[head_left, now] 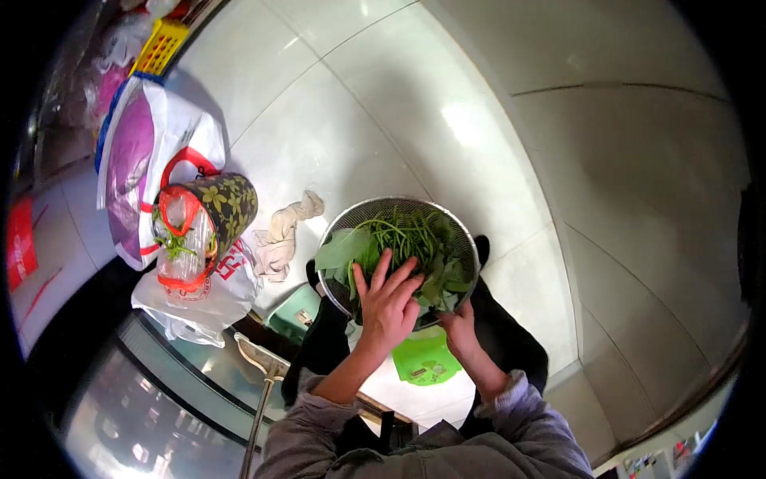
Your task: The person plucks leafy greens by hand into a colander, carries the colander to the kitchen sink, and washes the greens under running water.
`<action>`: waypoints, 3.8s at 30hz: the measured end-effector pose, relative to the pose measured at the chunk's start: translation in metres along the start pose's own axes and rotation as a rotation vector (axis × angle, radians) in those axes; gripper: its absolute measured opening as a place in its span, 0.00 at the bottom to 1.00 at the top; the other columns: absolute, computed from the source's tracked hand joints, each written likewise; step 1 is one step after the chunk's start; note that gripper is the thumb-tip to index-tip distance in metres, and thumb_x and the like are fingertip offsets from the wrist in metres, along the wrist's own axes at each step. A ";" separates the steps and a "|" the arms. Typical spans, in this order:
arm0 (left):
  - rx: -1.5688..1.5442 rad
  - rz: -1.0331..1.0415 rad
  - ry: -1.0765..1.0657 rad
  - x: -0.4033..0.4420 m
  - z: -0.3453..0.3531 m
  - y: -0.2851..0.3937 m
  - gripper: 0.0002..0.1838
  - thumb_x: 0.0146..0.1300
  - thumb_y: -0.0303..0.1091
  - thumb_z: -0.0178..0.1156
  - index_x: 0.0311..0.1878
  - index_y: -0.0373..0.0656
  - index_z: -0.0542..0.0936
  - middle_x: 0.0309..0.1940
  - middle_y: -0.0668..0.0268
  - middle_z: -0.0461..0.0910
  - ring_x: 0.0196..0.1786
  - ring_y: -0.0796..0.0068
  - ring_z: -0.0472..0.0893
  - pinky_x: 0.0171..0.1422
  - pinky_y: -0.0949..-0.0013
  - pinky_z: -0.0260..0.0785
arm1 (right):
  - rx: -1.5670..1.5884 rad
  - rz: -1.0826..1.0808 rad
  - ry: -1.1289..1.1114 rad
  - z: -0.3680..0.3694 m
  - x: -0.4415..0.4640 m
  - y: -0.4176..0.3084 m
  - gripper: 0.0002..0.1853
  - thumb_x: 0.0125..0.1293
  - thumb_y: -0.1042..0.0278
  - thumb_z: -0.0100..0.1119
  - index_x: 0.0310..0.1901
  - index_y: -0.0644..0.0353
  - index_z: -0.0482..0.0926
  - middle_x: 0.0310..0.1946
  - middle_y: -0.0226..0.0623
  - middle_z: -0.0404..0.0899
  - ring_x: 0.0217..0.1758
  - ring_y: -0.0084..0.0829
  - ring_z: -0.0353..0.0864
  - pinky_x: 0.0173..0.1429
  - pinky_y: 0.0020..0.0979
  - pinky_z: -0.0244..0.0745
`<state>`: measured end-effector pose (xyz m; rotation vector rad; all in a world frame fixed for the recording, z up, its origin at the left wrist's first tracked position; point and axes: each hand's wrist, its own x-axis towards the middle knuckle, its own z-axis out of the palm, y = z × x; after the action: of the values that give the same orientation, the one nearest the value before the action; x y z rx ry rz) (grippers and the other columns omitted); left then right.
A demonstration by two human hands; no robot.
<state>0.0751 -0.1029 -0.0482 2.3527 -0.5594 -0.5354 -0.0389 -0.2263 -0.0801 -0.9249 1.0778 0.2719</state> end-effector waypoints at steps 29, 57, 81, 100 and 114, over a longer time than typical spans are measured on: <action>-0.387 0.466 0.103 -0.004 -0.260 0.568 0.31 0.54 0.37 0.61 0.59 0.34 0.64 0.63 0.53 0.58 0.67 0.56 0.56 0.68 0.59 0.47 | 0.296 -0.872 0.217 -0.115 -0.399 -0.376 0.32 0.54 0.64 0.61 0.59 0.61 0.60 0.43 0.37 0.76 0.45 0.21 0.71 0.51 0.26 0.68; -0.988 -0.429 -0.875 0.108 0.064 0.759 0.23 0.49 0.18 0.45 0.53 0.32 0.65 0.43 0.52 0.73 0.39 0.57 0.79 0.33 0.53 0.79 | 0.534 -0.672 0.606 -0.482 -0.453 -0.422 0.26 0.53 0.70 0.55 0.55 0.63 0.64 0.42 0.36 0.73 0.37 0.25 0.77 0.30 0.23 0.75; -0.583 -0.438 -0.495 0.105 0.197 0.778 0.22 0.53 0.23 0.53 0.54 0.38 0.67 0.38 0.58 0.77 0.30 0.68 0.80 0.24 0.68 0.75 | -0.607 -0.342 1.317 -0.884 -0.391 -0.605 0.23 0.63 0.47 0.37 0.43 0.57 0.74 0.43 0.52 0.75 0.49 0.51 0.73 0.52 0.46 0.66; -1.106 0.010 -1.358 -0.060 0.188 0.900 0.24 0.53 0.19 0.54 0.56 0.42 0.69 0.45 0.70 0.75 0.45 0.81 0.73 0.49 0.76 0.66 | 2.210 -0.838 0.629 -0.756 -0.394 -0.509 0.10 0.64 0.62 0.40 0.32 0.61 0.65 0.31 0.42 0.72 0.35 0.41 0.74 0.46 0.47 0.75; -0.873 0.431 -1.646 -0.063 0.107 0.835 0.15 0.53 0.23 0.57 0.46 0.36 0.74 0.38 0.73 0.75 0.42 0.85 0.71 0.48 0.79 0.64 | 1.714 -1.413 0.389 -0.735 -0.407 -0.462 0.12 0.56 0.69 0.42 0.23 0.65 0.74 0.23 0.44 0.78 0.28 0.41 0.79 0.41 0.42 0.78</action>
<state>-0.2398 -0.7048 0.4525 0.5366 -1.1115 -1.9354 -0.4225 -0.9707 0.3862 0.0802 0.4024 -1.7939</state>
